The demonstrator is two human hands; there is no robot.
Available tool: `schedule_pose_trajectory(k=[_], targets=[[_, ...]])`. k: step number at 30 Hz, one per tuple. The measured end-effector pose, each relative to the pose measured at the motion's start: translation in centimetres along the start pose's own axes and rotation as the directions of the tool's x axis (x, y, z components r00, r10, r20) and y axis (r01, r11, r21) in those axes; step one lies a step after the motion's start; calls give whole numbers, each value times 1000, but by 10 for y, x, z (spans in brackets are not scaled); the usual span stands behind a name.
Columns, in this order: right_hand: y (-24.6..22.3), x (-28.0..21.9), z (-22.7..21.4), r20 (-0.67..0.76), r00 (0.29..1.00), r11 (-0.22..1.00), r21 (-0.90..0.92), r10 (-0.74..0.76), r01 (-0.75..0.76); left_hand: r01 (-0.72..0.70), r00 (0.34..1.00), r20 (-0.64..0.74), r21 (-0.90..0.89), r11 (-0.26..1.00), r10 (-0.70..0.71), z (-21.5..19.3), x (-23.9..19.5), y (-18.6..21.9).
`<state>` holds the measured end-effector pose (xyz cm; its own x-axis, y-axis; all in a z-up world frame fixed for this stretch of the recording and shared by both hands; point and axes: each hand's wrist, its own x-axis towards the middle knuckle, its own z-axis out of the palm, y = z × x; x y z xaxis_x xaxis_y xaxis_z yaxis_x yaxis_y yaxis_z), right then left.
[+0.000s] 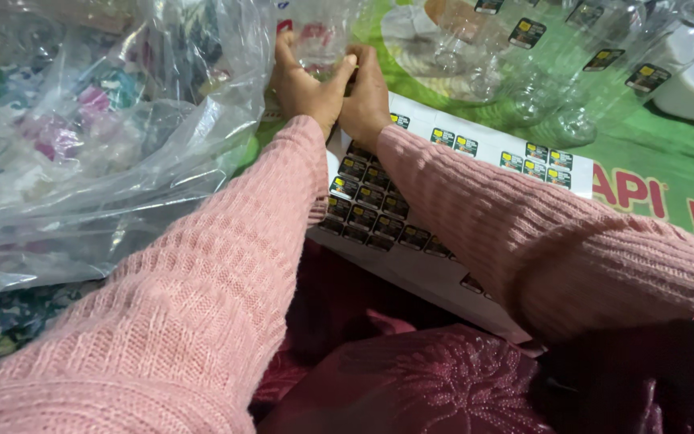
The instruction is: The person repeatedly picks up clear plastic bottles, peels individual labels from a sheet, and applies them to the bottles. Labeled bottles are placed on the table to the right.
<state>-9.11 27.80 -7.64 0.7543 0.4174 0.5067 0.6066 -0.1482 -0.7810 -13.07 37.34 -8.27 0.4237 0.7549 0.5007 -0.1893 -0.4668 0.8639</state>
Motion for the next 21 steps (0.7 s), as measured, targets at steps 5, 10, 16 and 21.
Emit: schedule_pose_trajectory(k=[5, 10, 16, 21], targets=[[10, 4, 6, -146, 987, 997, 44, 74, -68, 49, 994, -103, 49, 998, -43, -5, -9, 10], [39, 9, 8, -205, 975, 992, 105, 90, -69, -71, 978, -193, 43, 997, 78, -30, -45, 20], [56, 27, -4, -46, 945, 853, 447, 323, -269, 8, 993, -120, 72, 997, 1, -32, -45, 32], [17, 26, -59, 145, 950, 667, 683, 276, -298, -50, 985, -159, 135, 990, 72, -29, -45, 33]])
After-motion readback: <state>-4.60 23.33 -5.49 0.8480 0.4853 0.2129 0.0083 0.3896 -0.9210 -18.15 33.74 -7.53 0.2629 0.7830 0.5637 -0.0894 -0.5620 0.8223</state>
